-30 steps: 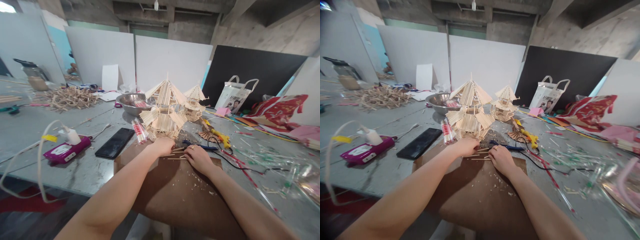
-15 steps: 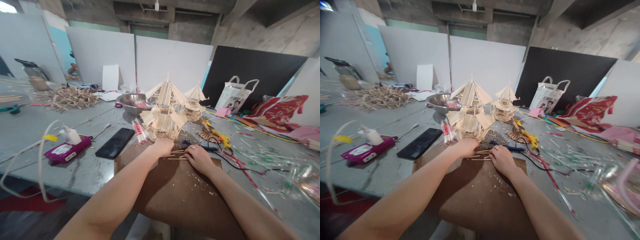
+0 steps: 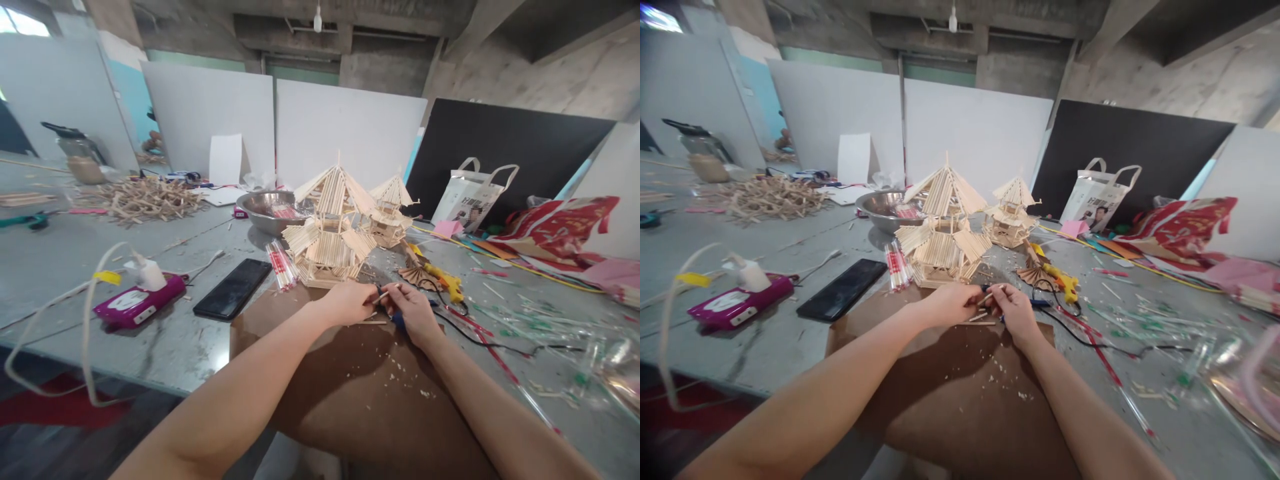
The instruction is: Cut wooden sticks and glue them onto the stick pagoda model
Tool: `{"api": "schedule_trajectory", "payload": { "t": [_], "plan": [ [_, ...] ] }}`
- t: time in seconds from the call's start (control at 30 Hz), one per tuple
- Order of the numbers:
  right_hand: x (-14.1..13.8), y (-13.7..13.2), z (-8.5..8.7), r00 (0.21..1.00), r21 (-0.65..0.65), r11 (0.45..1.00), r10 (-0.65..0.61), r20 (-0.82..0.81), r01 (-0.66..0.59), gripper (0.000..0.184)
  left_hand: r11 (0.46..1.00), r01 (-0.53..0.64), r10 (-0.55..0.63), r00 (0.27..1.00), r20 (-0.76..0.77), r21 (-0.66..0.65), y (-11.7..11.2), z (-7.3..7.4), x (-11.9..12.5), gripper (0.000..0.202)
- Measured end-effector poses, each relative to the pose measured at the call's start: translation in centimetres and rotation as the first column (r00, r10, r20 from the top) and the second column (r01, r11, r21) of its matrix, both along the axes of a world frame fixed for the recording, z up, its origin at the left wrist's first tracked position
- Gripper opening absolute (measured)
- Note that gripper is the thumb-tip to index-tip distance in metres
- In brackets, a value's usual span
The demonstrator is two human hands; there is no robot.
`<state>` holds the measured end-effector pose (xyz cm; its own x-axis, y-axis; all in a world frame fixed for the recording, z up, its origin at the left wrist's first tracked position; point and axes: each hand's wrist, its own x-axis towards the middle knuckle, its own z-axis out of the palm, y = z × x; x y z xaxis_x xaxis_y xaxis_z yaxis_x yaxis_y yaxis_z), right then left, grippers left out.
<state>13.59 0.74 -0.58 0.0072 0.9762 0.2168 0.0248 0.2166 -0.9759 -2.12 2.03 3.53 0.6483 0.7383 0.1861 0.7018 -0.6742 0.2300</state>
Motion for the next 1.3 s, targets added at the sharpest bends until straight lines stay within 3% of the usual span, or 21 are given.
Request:
{"api": "schedule_trajectory", "payload": {
  "t": [0.13, 0.23, 0.33, 0.43, 0.5, 0.57, 0.8, 1.3],
  "plan": [
    [0.5, 0.0, 0.6, 0.976, 0.028, 0.997, -0.065, -0.209, 0.072, 0.030, 0.998, 0.010, -0.001, 0.984, 0.178, -0.054, 0.4, -0.4, 0.2, 0.025],
    [0.7, 0.0, 0.6, 0.968, 0.057, 0.994, -0.077, -0.240, 0.093, 0.030, 0.989, 0.028, 0.040, 0.897, 0.439, -0.148, 0.8, 0.0, -0.2, 0.026],
    [0.8, 0.1, 0.2, 0.993, 0.054, 0.998, -0.039, -0.107, 0.045, 0.031, 0.961, 0.075, 0.155, 0.645, 0.748, -0.265, 1.1, 1.2, -0.8, 0.026],
    [0.7, 0.2, -0.4, 0.993, 0.050, 0.998, 0.020, 0.112, -0.026, 0.029, 0.933, 0.118, 0.281, 0.351, 0.893, -0.340, 1.4, 2.6, -1.3, 0.022],
    [0.6, 0.1, -0.8, 0.967, 0.062, 0.996, 0.049, 0.252, -0.067, 0.028, 0.920, 0.143, 0.329, 0.226, 0.917, -0.365, 1.6, 3.3, -1.4, 0.019],
    [0.7, 0.1, -1.0, 0.927, 0.083, 0.993, 0.053, 0.370, -0.090, 0.028, 0.913, 0.161, 0.350, 0.165, 0.922, -0.375, 1.8, 3.8, -1.3, 0.017],
    [0.8, -0.1, -0.9, 0.828, 0.101, 0.990, 0.028, 0.560, -0.102, 0.026, 0.901, 0.167, 0.381, 0.141, 0.914, -0.401, 2.8, 4.1, -1.0, 0.015],
    [0.3, -0.8, -0.3, 0.787, 0.068, 0.989, 0.061, 0.613, -0.129, 0.024, 0.855, 0.247, 0.448, 0.089, 0.889, -0.456, 3.2, 4.9, -0.8, 0.014]
  ]
}}
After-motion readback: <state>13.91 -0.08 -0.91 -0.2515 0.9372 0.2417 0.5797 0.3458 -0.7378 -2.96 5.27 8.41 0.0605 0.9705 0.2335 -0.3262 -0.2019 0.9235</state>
